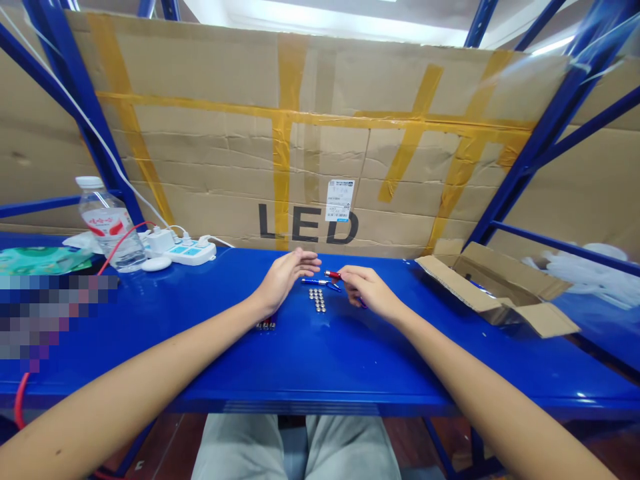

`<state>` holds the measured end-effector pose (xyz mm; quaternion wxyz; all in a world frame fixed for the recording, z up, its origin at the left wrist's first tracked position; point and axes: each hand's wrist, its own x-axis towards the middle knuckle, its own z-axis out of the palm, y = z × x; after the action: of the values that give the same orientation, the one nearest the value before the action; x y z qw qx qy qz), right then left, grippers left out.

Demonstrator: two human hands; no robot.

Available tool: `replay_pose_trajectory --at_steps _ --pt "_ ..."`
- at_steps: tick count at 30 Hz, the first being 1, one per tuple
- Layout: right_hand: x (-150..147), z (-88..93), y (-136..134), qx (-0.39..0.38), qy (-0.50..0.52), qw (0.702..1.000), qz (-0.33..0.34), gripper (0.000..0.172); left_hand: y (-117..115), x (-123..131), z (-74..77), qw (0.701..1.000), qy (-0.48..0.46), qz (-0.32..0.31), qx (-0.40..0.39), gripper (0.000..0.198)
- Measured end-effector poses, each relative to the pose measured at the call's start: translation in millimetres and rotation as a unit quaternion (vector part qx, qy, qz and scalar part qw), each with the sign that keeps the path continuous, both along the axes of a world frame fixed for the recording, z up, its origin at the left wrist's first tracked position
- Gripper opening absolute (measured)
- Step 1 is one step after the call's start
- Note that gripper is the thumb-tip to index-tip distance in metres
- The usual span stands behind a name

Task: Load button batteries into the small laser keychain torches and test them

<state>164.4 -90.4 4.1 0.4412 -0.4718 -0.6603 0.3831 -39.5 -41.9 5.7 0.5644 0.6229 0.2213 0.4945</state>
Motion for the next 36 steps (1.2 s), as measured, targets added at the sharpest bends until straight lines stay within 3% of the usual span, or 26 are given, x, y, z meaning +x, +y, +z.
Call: replay_pose_trajectory --at_steps 3,6,16,36 --pt "3.0 2.9 1.0 0.013 -0.017 0.999 -0.047 0.026 3.6 -3.1 4.4 0.993 -0.074 -0.028 -0.089 0.053" --pt "6.2 3.9 2.4 0.043 -0.058 0.994 -0.084 0.024 4.1 -4.7 6.8 0.987 -0.089 -0.023 -0.131 0.056" --pt "10.2 4.4 3.4 0.104 -0.099 0.984 -0.1 0.028 5.9 -5.1 5.5 0.989 -0.067 -0.014 -0.131 0.057" --pt "9.1 6.0 1.1 0.089 -0.112 0.986 -0.083 0.027 2.2 -7.8 8.2 0.978 -0.089 -0.078 -0.172 0.068"
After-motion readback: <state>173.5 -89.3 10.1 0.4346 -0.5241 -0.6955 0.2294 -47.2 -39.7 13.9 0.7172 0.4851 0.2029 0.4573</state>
